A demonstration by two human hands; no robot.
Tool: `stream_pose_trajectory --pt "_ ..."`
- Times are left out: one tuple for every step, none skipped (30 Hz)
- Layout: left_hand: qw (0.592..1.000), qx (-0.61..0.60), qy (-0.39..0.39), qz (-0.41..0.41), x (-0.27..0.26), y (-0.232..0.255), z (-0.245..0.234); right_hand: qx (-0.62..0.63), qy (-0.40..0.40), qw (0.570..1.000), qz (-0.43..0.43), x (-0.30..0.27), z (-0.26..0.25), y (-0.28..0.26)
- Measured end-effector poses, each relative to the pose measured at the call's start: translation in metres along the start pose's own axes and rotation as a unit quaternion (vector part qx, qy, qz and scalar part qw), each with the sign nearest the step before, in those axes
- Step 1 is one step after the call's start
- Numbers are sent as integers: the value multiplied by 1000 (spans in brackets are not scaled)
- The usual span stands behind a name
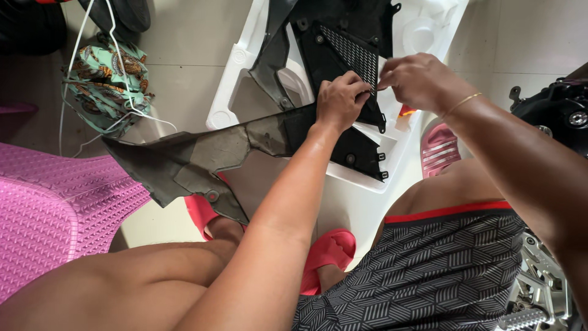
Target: The person handles motorcycle body panels and a black plastic part, then uses a screwdriver to fasten screws into the part while working in a cluttered indoor space.
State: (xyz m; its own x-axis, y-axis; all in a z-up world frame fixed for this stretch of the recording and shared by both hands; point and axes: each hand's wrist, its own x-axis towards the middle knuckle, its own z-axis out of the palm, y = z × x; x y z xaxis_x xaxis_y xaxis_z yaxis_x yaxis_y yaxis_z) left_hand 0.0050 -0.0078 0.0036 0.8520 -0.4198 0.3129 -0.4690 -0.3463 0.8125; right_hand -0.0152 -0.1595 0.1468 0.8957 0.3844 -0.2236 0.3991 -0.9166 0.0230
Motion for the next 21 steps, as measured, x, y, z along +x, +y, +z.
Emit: stream_pose_trajectory --pt "1000 0 -8 -8 0 0 0 6 17 1000 3 -1 1 -2" --pt "1000 1 -17 -17 0 0 -1 12 34 999 5 -1 1 -5" --pt "999 1 -23 -24 1 0 -1 16 52 998 7 0 0 -8" --pt "1000 -1 -20 -23 1 0 0 61 51 995 66 0 -2 -11" --pt "1000 -1 -16 -23 1 1 0 106 50 986 121 0 -5 -13" --pt "1000 -1 -12 -24 2 1 0 150 48 972 177 1 -7 -15" --pt "1000 1 -10 -20 2 0 -1 221 12 944 245 2 -7 -19" --pt "1000 3 -8 -16 2 -1 -1 290 -26 905 309 4 -7 -21" --pt "1000 4 -8 -13 0 -1 0 356 -65 855 373 3 -6 -22" --pt "1000 5 -9 -15 -2 -1 0 343 -55 873 342 2 -3 -23" --pt "1000 6 -10 -16 -1 -1 1 330 -44 890 311 2 0 -22" --pt "1000 8 -10 -17 -1 -1 1 315 -32 906 279 1 3 -20" --pt "1000 9 -9 -15 0 -2 0 258 3 940 223 0 8 -18" --pt "1000 10 -8 -13 1 -3 0 199 38 965 165 0 13 -16" --pt "1000 7 -9 -11 -1 -3 1 137 71 982 108 -3 18 -14" --pt "1000 5 -8 -7 -1 -4 1 149 64 980 115 -5 23 -12" --pt "1000 2 -6 -3 -1 -4 1 160 57 978 122 -8 25 -10" --pt "1000 -2 -5 1 -1 -3 2 171 49 976 129 -11 27 -8" --pt "1000 1 -10 -5 1 -3 1 193 46 971 136 -11 27 -7" --pt "1000 4 -15 -11 3 -3 0 215 43 965 143 -10 26 -7" --pt "1000 6 -20 -18 3 -1 0 237 37 959 151 -12 25 -7"
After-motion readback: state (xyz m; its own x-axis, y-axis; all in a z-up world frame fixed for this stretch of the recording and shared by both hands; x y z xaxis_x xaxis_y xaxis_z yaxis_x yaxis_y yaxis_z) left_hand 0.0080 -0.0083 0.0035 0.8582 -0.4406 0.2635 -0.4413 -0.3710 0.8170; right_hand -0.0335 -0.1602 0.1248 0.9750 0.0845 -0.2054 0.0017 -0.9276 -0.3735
